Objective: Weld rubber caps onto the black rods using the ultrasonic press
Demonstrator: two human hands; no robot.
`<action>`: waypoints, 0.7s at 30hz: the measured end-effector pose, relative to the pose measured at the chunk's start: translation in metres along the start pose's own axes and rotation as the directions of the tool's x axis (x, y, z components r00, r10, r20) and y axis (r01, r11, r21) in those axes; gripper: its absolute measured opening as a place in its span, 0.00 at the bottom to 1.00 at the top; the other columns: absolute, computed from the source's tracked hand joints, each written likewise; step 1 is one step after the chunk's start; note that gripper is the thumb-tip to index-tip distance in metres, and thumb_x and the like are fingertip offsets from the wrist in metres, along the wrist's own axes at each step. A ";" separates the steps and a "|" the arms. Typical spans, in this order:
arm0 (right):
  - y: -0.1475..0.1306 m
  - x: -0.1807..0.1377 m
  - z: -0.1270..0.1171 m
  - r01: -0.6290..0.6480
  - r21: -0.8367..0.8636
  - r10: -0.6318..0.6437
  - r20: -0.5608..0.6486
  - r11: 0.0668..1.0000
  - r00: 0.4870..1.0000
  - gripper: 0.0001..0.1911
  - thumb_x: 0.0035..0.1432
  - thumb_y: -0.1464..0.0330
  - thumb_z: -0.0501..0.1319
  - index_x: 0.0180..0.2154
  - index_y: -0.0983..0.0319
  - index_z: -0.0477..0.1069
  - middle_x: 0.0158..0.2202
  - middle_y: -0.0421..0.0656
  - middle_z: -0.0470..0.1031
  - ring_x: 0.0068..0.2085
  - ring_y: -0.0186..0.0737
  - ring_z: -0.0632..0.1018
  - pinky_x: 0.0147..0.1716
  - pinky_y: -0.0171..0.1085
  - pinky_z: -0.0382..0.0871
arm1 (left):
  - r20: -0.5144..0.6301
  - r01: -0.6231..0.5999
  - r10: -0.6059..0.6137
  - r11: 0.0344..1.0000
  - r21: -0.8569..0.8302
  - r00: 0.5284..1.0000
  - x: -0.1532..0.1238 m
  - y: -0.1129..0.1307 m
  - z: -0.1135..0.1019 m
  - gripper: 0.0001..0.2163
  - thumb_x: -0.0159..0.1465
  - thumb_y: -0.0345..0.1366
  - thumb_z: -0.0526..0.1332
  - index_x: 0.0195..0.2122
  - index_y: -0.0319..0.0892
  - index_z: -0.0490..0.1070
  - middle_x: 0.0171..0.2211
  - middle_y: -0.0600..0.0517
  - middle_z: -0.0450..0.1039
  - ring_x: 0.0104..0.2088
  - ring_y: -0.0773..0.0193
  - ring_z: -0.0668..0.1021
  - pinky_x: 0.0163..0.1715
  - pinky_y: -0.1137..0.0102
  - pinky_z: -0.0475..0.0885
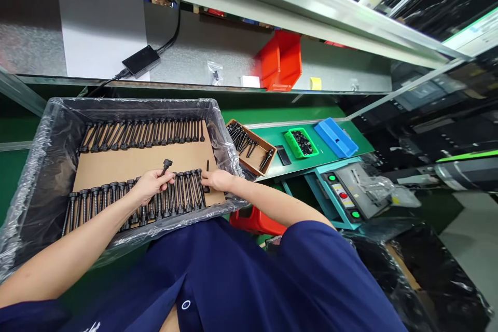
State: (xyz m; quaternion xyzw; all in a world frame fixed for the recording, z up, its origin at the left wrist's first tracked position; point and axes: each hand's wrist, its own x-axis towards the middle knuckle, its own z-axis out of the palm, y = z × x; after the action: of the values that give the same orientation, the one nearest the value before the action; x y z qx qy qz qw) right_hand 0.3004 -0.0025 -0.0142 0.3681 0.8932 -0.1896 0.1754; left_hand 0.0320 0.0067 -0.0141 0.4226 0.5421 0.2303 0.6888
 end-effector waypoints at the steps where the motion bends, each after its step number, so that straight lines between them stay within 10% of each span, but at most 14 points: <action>1: -0.003 -0.001 0.006 0.047 -0.088 -0.038 0.099 0.995 0.994 0.12 0.66 0.75 0.50 0.40 0.64 0.71 0.47 0.50 0.69 0.33 0.36 0.76 0.31 0.34 0.67 | 0.006 0.006 -0.006 1.000 -0.005 1.000 0.000 0.001 0.000 0.17 0.49 0.48 0.70 0.27 0.38 0.74 0.23 0.51 0.72 0.18 0.72 0.64 0.18 0.75 0.53; 14: -0.023 0.002 0.035 0.271 -0.172 -0.229 0.229 0.947 0.946 0.11 0.67 0.73 0.50 0.41 0.62 0.71 0.46 0.47 0.69 0.33 0.36 0.75 0.30 0.35 0.68 | 0.040 0.077 -0.069 0.961 -0.264 0.997 -0.002 0.006 0.003 0.14 0.54 0.42 0.62 0.33 0.34 0.75 0.26 0.50 0.71 0.22 0.70 0.69 0.19 0.74 0.57; 19: -0.020 0.002 0.019 0.033 0.218 -0.030 -0.018 0.975 0.999 0.07 0.64 0.74 0.55 0.37 0.64 0.72 0.41 0.47 0.73 0.34 0.37 0.76 0.33 0.35 0.69 | 0.025 0.021 -0.017 0.985 -0.174 1.000 -0.001 0.002 0.003 0.16 0.50 0.45 0.68 0.32 0.36 0.76 0.24 0.53 0.70 0.24 0.68 0.70 0.28 0.71 0.64; 21: -0.027 0.008 0.009 -0.090 0.572 0.206 -0.141 0.815 0.968 0.08 0.65 0.72 0.55 0.39 0.65 0.72 0.34 0.44 0.74 0.32 0.36 0.76 0.32 0.34 0.70 | 0.040 -0.032 0.037 0.991 -0.127 0.998 -0.001 0.000 0.003 0.19 0.47 0.48 0.71 0.32 0.37 0.77 0.25 0.52 0.73 0.27 0.66 0.72 0.33 0.69 0.66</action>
State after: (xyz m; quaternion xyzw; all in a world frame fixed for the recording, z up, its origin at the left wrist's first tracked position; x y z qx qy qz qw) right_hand 0.2770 -0.0198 -0.0198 0.4886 0.7793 -0.3920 -0.0151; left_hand 0.0344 0.0051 -0.0132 0.3925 0.5043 0.2669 0.7214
